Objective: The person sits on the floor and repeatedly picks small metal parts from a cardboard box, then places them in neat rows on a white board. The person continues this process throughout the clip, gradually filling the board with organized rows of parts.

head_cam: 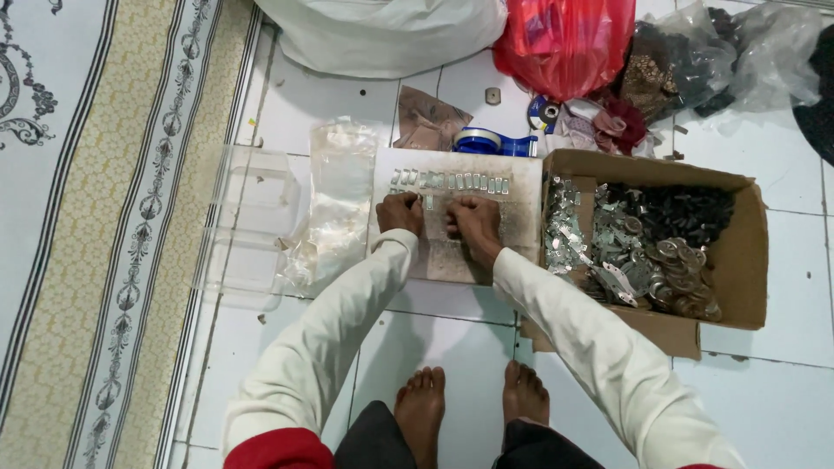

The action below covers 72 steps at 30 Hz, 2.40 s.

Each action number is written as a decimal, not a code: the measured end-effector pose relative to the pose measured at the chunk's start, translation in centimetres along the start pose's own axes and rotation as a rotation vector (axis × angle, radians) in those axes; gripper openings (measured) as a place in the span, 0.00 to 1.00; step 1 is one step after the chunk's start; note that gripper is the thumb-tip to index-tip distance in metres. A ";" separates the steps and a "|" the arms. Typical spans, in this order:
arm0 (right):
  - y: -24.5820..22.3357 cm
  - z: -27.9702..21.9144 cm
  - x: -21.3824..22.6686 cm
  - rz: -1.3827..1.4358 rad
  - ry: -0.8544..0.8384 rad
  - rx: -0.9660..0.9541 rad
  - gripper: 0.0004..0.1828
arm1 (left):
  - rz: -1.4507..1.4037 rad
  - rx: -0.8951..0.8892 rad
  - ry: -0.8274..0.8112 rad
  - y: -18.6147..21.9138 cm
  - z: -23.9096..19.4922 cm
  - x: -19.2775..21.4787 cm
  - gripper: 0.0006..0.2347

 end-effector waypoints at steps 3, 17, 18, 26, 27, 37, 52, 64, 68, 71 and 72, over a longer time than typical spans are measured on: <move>0.6 1.2 -0.6 -0.032 -0.051 -0.008 0.06 | 0.027 -0.030 -0.016 0.7 -0.3 0.6 0.06; -3.3 0.2 0.1 -0.512 -0.040 0.684 0.13 | 0.267 -0.304 -0.121 5.3 -5.3 3.8 0.09; -3.9 -0.5 0.0 -0.572 -0.071 0.757 0.15 | 0.275 -0.345 -0.141 5.9 -5.7 4.0 0.09; -3.6 -0.7 -1.5 -0.829 -0.115 0.811 0.18 | 0.396 -0.426 -0.174 5.9 -4.7 3.7 0.12; -4.6 -1.9 -1.7 -0.850 -0.127 0.866 0.19 | 0.400 -0.429 -0.197 6.4 -4.9 4.2 0.15; -4.4 -1.6 -4.4 -0.949 -0.129 0.877 0.21 | 0.531 -0.445 -0.461 4.3 -1.4 1.5 0.25; -4.5 -1.7 -4.1 -0.973 -0.150 0.931 0.16 | 0.536 -0.606 -0.419 5.4 -2.2 2.6 0.11; -3.9 -1.0 -3.7 -0.938 -0.206 0.961 0.22 | 0.496 -0.661 -0.336 6.7 -1.6 2.3 0.08; -3.7 -0.9 -3.7 -0.965 -0.204 0.954 0.22 | 0.489 -0.606 -0.235 6.1 0.2 0.4 0.05; -3.4 -0.5 -3.7 -0.963 -0.207 0.953 0.23 | 0.496 -0.566 -0.182 6.3 1.3 -0.7 0.07; -3.2 -0.4 -3.7 -0.956 -0.213 0.956 0.23 | 0.519 -0.558 -0.164 6.5 1.5 -1.0 0.08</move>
Point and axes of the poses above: each hand's wrist, its own z-axis towards the middle knuckle, its own x-axis out of the back of the hand, y = z × x, the point moved 9 cm from there along z, towards the middle knuckle, and after that the axes turned 7 degrees about -z, right-handed, at the moved point
